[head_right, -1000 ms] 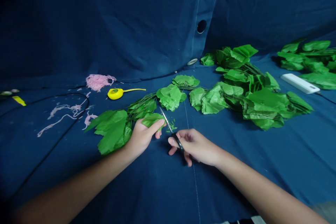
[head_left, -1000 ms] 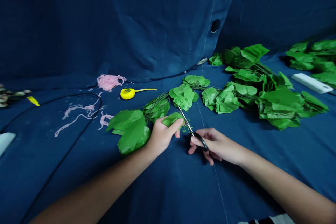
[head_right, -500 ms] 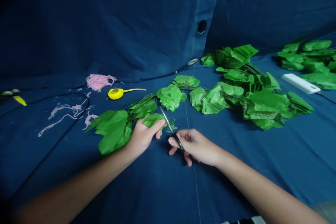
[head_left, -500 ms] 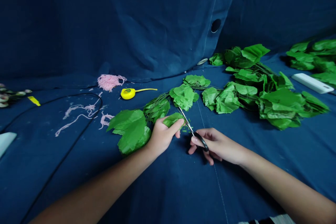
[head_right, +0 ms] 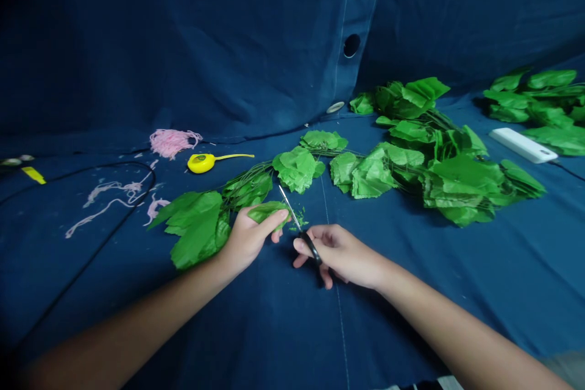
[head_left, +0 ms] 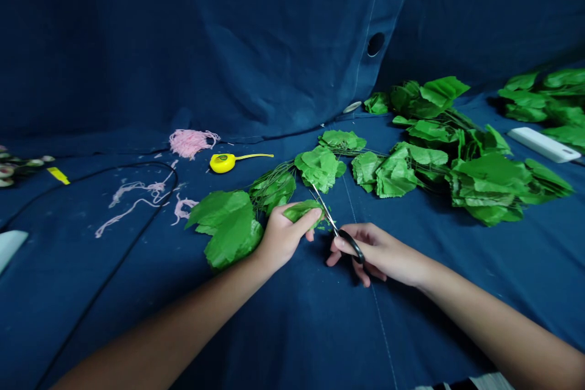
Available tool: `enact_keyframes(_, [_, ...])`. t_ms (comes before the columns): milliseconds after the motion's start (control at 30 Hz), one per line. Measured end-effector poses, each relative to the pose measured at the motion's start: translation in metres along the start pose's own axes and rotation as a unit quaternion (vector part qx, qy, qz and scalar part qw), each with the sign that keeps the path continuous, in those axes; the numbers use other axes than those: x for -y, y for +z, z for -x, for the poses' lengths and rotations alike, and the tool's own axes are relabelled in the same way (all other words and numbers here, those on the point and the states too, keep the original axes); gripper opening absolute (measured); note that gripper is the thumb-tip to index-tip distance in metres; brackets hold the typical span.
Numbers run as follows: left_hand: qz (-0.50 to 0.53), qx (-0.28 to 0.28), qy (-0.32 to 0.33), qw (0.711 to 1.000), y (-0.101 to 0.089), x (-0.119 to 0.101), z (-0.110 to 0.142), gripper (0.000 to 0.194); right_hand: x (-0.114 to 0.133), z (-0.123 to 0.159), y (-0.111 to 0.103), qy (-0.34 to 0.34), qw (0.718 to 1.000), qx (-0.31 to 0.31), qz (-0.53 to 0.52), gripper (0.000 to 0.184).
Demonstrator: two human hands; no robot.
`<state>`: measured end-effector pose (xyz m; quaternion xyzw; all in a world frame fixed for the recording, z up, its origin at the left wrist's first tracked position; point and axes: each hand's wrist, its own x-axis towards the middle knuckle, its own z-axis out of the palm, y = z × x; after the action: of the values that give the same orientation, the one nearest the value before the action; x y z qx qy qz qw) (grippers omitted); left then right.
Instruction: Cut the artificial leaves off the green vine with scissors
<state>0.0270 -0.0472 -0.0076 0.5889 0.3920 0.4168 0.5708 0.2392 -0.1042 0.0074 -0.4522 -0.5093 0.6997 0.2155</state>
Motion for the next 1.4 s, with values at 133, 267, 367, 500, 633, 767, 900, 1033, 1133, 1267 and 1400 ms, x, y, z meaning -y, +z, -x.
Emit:
enact_keyframes(133, [0.005,-0.005,0.001,1.000,0.0001,0.0003,0.0001,0.029,0.0006,-0.0003,-0.0003,0.002,1.000,0.000,-0.001,0.056])
enact_keyframes(267, [0.004,-0.003,0.004,1.000,-0.0003,0.0029,-0.0004,0.027,-0.0002,-0.0008,-0.0009,0.002,1.000,0.001,-0.003,0.056])
enact_keyframes(367, [0.001,-0.003,0.009,1.000,-0.0006,0.0045,-0.0009,0.028,-0.0008,-0.0011,-0.0011,-0.003,1.000,0.002,-0.001,0.056])
enact_keyframes(500, [0.000,-0.005,0.007,1.000,-0.0005,0.0037,-0.0010,0.029,-0.0002,-0.0013,-0.0007,-0.004,1.000,0.000,0.003,0.056])
enact_keyframes(633, [0.003,-0.007,0.004,1.000,0.0002,0.0020,-0.0007,0.026,-0.0005,-0.0014,-0.0006,-0.006,1.000,0.004,0.004,0.055])
enact_keyframes(767, [0.007,-0.007,0.005,1.000,0.0006,0.0010,-0.0006,0.026,-0.0013,-0.0025,-0.0008,-0.006,1.000,0.002,0.004,0.056])
enact_keyframes(900, [0.003,-0.011,0.009,1.000,0.0001,0.0012,-0.0011,0.028,-0.0002,-0.0028,-0.0009,-0.002,1.000,0.001,-0.002,0.057])
enact_keyframes(1033, [-0.012,-0.010,0.026,1.000,-0.0003,0.0014,-0.0016,0.041,0.0015,-0.0011,-0.0008,-0.001,1.000,0.006,0.001,0.057])
enact_keyframes(1133, [-0.016,-0.011,0.029,0.999,0.0003,0.0002,-0.0016,0.043,0.0019,-0.0001,-0.0008,0.000,1.000,0.006,0.001,0.057])
enact_keyframes(1267, [-0.004,-0.027,0.022,0.999,0.0015,-0.0022,-0.0022,0.044,0.0017,0.0004,-0.0006,0.001,1.000,0.005,0.006,0.056])
enact_keyframes(1400, [0.015,-0.030,0.004,0.999,0.0028,-0.0033,-0.0025,0.038,0.0016,0.0009,-0.0005,0.000,1.000,0.008,0.009,0.055])
